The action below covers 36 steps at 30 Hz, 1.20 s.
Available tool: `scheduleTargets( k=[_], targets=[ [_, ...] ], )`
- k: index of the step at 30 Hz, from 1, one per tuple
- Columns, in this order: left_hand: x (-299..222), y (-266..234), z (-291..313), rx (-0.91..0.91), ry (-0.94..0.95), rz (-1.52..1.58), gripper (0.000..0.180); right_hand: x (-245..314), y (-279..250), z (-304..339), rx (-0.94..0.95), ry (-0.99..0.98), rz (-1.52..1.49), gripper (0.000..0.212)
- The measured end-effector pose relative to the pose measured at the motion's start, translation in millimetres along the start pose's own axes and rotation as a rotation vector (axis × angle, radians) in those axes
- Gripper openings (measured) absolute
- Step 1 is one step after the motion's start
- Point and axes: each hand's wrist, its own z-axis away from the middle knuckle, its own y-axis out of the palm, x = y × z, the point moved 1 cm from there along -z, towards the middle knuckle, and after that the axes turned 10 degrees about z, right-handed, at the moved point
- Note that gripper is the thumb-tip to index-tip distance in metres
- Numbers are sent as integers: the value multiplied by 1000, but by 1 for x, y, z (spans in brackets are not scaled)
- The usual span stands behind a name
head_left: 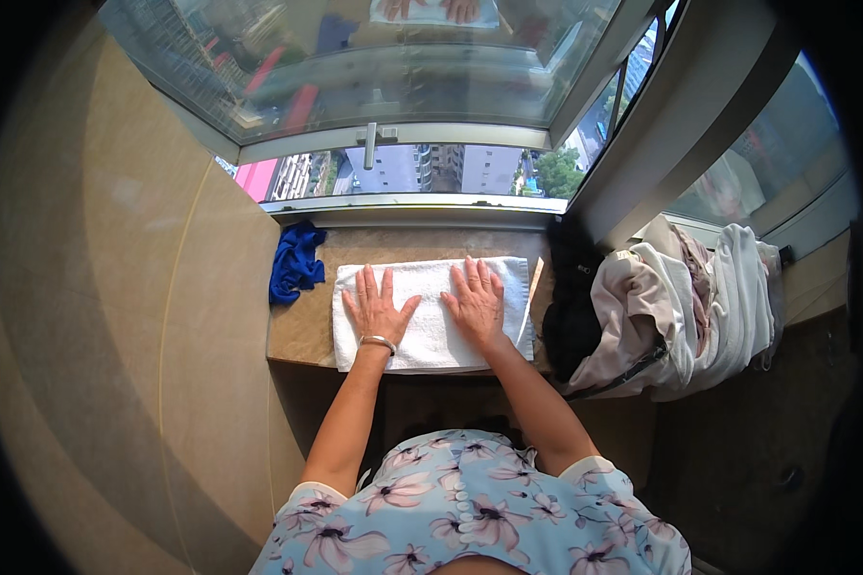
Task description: The person folds a white towel on a tiled windowsill, smoothing and aligning it into a compact rectangle. The person then places the folded towel into a nearby white shelf and picks up another white towel to begin folding it.
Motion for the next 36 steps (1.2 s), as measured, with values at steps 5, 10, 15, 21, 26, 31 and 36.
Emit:
scheduleTargets(
  k=[5, 10, 15, 21, 26, 31, 36],
  targets=[
    [35, -28, 0, -24, -130, 69, 94, -28, -9, 14, 9, 177, 91, 66],
    [78, -35, 19, -156, -55, 229, 83, -40, -11, 28, 3, 167, 32, 63],
    [61, -54, 91, -227, 84, 436, 62, -5, -65, 56, -92, -35, -260, 54],
    [57, -61, 131, -171, 192, 359, 49, 45, -82, 75, 67, -257, -470, 52],
    [68, -67, 115, -291, 157, 389, 28, 45, -81, 71, 31, -309, -414, 43],
    [61, -79, 91, -340, 109, 461, 23, 39, -69, 54, 42, -222, -486, 25],
    [56, -80, 85, -352, 121, 395, 31, 39, -71, 29, 71, -123, -511, 14]
  ],
)
